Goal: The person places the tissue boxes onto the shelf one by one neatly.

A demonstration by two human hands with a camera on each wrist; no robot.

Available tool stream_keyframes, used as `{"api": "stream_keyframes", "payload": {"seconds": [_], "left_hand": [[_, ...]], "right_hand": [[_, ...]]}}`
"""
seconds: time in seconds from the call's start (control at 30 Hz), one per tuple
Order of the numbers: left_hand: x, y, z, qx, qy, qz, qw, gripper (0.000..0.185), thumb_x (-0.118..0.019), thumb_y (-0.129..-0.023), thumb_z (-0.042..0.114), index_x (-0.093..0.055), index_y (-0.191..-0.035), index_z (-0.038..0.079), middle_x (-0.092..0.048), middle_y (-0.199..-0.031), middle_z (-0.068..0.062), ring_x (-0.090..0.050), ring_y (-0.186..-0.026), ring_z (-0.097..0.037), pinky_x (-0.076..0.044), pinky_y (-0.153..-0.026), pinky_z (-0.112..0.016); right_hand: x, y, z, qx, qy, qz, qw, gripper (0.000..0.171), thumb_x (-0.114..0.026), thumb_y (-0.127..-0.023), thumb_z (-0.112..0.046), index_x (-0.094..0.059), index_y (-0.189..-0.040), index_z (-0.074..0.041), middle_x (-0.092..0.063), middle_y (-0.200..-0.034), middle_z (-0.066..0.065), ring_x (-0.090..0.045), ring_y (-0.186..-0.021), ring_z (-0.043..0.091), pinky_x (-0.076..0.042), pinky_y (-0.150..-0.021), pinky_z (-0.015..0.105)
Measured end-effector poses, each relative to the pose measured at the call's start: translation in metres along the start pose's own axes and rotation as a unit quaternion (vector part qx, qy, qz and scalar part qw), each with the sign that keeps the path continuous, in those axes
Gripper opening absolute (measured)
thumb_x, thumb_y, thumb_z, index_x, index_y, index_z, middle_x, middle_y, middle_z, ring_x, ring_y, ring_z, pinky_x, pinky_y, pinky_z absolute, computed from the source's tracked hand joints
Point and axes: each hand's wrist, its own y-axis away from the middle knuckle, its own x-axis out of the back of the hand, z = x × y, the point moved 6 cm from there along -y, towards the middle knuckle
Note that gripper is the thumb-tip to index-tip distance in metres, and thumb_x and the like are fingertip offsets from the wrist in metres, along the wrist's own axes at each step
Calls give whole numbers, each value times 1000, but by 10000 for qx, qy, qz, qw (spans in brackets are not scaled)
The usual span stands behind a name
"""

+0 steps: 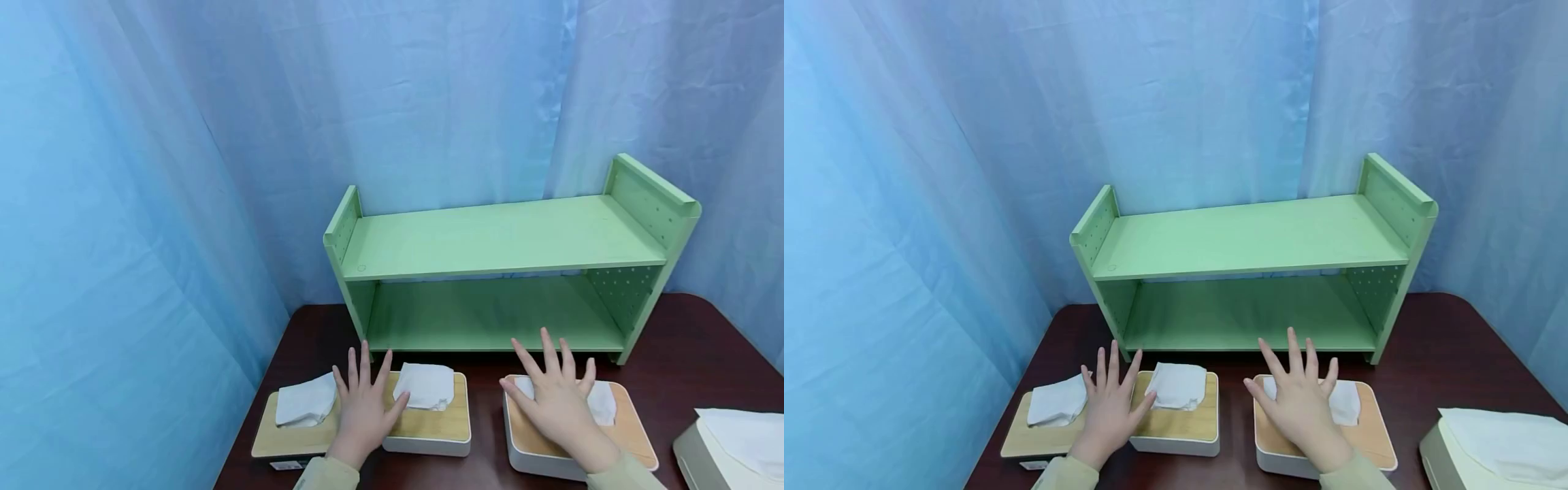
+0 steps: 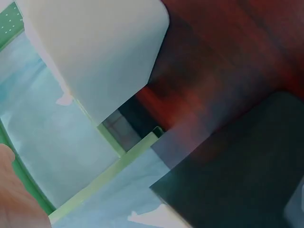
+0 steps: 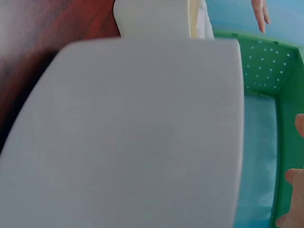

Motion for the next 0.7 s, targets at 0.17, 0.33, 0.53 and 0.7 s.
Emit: {"api": "stream_keyframes", "payload": {"seconds": [0.17, 0.33, 0.53, 0.7], "left_hand": [[-8, 7, -4, 118, 56, -204, 9997, 71, -56, -88, 53, -33, -148, 25, -11, -157, -19, -5, -144, -42, -3, -105, -70], [-16, 14, -3, -29, 96, -202, 9997, 69, -56, -88, 52, -36, -147, 24, -12, -157, -21, -10, -143, -43, -7, -106, -68], [-24, 20, -2, -167, 262, -293, 9991, 66, -55, -88, 51, -40, -145, 20, -15, -154, -26, -17, -141, -44, -17, -106, -64], [-33, 27, -4, -45, 900, -575, 9943, 68, -54, -90, 50, -40, -145, 13, -12, -152, -32, -15, -139, -49, -20, -105, -65]], "right_hand": [[-13, 0, -11, -36, -209, -235, 9995, 68, -56, -89, -54, -38, -145, -22, -7, -157, 20, -9, -136, 52, 6, -98, 73], [-25, -1, -24, 75, -314, -304, 9990, 66, -57, -88, -53, -39, -145, -23, -9, -156, 22, -10, -136, 50, 4, -99, 71], [-38, 1, -46, 320, -358, -203, 9986, 63, -62, -88, -45, -42, -143, -21, -14, -153, 25, -14, -136, 48, -4, -101, 69], [-50, 6, -66, 677, -355, -35, 9971, 62, -64, -87, -40, -45, -142, -19, -21, -151, 27, -25, -133, 48, -16, -102, 67]]}}
